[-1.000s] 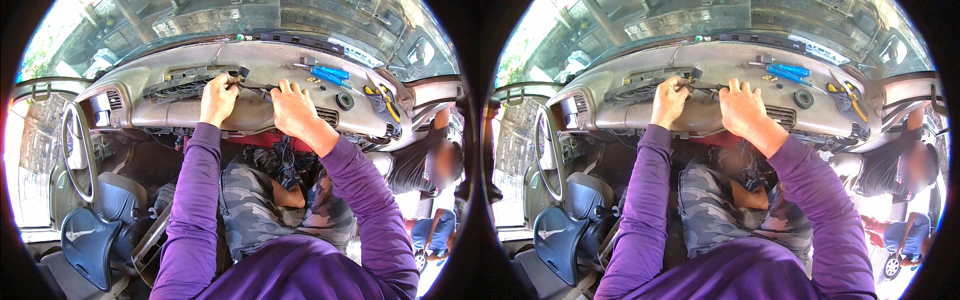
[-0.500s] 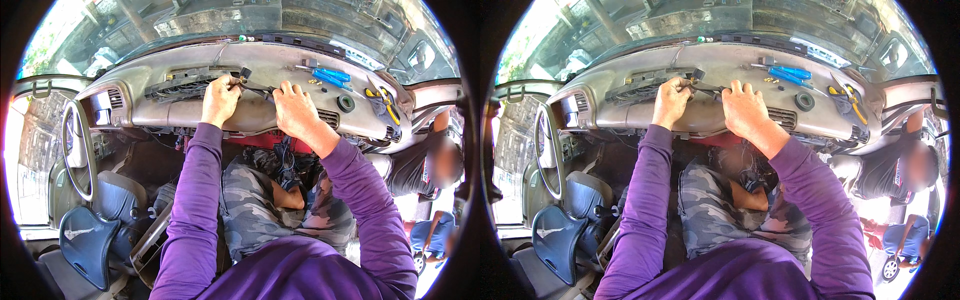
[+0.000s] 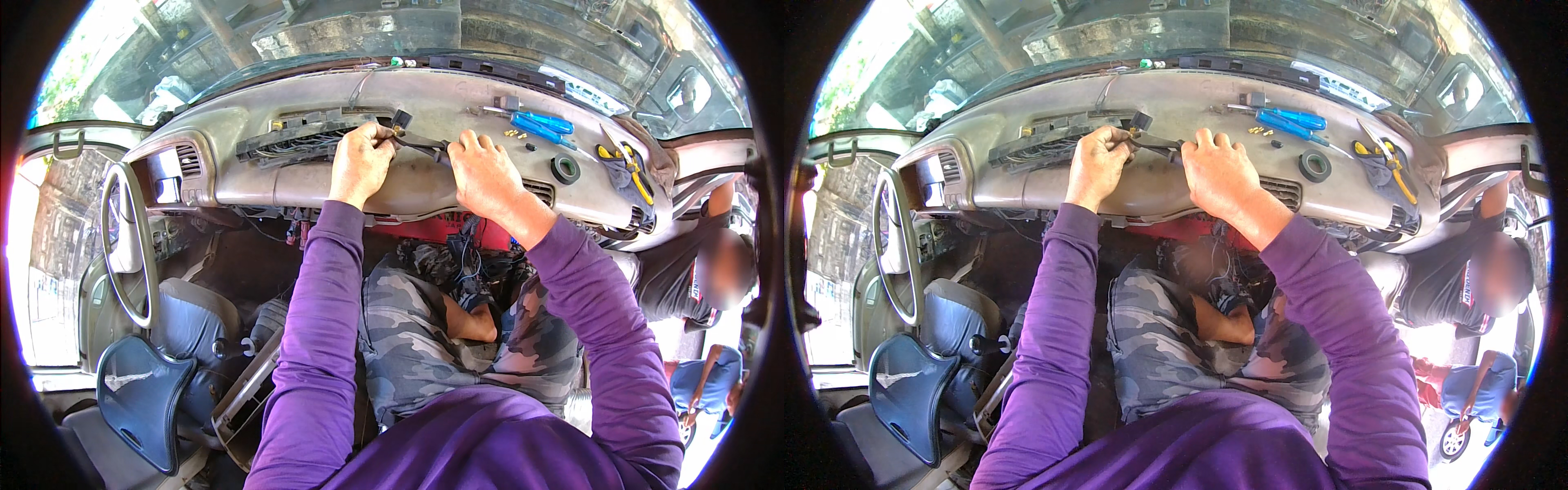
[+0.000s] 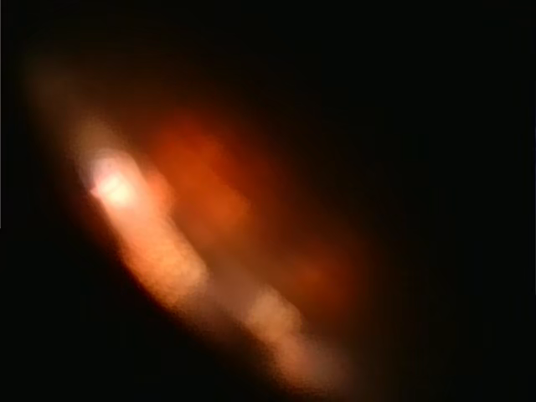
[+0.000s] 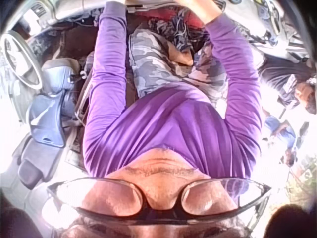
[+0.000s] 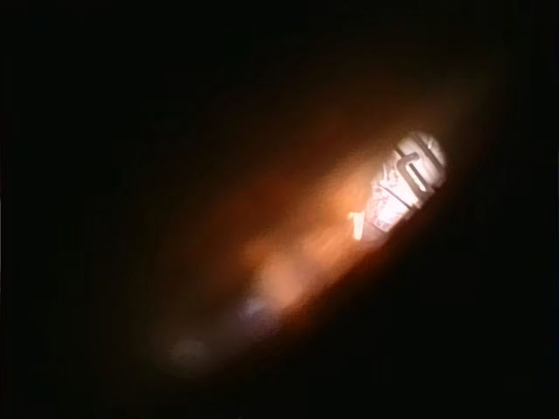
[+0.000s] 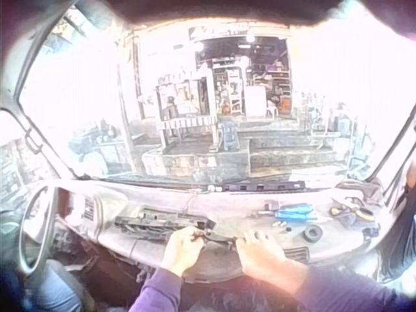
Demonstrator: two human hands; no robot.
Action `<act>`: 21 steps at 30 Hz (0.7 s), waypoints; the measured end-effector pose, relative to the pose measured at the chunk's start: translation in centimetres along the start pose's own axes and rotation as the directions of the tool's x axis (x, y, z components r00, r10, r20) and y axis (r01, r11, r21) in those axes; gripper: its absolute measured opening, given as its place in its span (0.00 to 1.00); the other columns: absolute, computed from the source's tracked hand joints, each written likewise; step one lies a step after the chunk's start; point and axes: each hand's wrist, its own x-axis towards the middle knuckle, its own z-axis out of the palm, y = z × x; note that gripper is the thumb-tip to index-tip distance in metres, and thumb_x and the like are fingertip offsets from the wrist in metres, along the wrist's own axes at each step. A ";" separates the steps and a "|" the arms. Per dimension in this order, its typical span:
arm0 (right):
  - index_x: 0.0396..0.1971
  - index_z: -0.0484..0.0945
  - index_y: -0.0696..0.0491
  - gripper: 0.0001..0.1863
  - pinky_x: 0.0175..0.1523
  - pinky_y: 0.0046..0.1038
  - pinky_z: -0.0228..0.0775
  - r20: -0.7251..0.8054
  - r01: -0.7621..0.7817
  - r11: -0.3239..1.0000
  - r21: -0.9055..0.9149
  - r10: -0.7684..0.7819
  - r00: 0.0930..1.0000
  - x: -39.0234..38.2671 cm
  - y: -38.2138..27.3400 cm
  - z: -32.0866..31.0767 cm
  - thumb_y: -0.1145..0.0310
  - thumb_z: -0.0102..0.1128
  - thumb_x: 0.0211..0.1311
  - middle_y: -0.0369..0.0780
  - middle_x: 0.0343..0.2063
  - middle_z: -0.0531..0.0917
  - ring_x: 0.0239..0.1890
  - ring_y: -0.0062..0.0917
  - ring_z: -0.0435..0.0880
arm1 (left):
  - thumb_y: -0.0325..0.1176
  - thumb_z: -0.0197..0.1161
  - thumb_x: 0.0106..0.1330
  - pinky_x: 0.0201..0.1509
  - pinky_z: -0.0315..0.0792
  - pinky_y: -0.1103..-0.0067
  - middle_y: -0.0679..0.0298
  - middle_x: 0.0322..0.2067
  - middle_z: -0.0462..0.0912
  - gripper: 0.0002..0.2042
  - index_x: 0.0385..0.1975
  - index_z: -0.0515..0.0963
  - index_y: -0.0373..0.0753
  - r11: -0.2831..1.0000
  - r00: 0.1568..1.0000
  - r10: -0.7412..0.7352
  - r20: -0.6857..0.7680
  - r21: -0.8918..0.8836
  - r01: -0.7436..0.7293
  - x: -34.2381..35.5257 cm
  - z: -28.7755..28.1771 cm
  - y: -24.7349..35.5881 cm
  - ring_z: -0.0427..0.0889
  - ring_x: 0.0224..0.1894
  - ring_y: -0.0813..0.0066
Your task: The person works on the dashboard of a car, using pliers to strip and adjust wires. They repeatedly cut wire insulation and manipulate connectors while seated in the driver's seat.
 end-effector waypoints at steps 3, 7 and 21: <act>0.44 0.80 0.58 0.12 0.53 0.46 0.80 -0.003 0.010 1.000 0.022 -0.010 1.000 0.1 0.2 0.1 0.70 0.62 0.62 0.48 0.47 0.79 0.52 0.43 0.84 | 0.24 0.64 0.69 0.43 0.79 0.78 0.59 0.34 0.90 0.08 0.44 0.84 0.29 1.000 1.000 -0.002 -0.009 -0.002 0.002 0.1 0.0 -0.3 0.87 0.36 0.77; 0.44 0.80 0.58 0.12 0.53 0.46 0.80 -0.004 0.026 0.998 0.056 -0.026 1.000 0.3 0.7 0.3 0.71 0.62 0.62 0.48 0.48 0.79 0.52 0.44 0.83 | 0.27 0.67 0.67 0.45 0.79 0.74 0.53 0.36 0.91 0.09 0.43 0.85 0.31 1.000 1.000 0.008 -0.021 -0.009 -0.009 0.0 -0.1 -0.4 0.89 0.37 0.69; 0.47 0.80 0.57 0.17 0.61 0.52 0.72 -0.064 -0.095 0.994 0.054 0.098 0.993 -1.1 2.9 -1.0 0.60 0.68 0.66 0.46 0.52 0.79 0.59 0.44 0.78 | 0.24 0.66 0.70 0.40 0.77 0.80 0.62 0.33 0.89 0.06 0.43 0.83 0.29 1.000 1.000 0.022 -0.006 -0.006 -0.022 0.2 0.0 0.2 0.84 0.34 0.81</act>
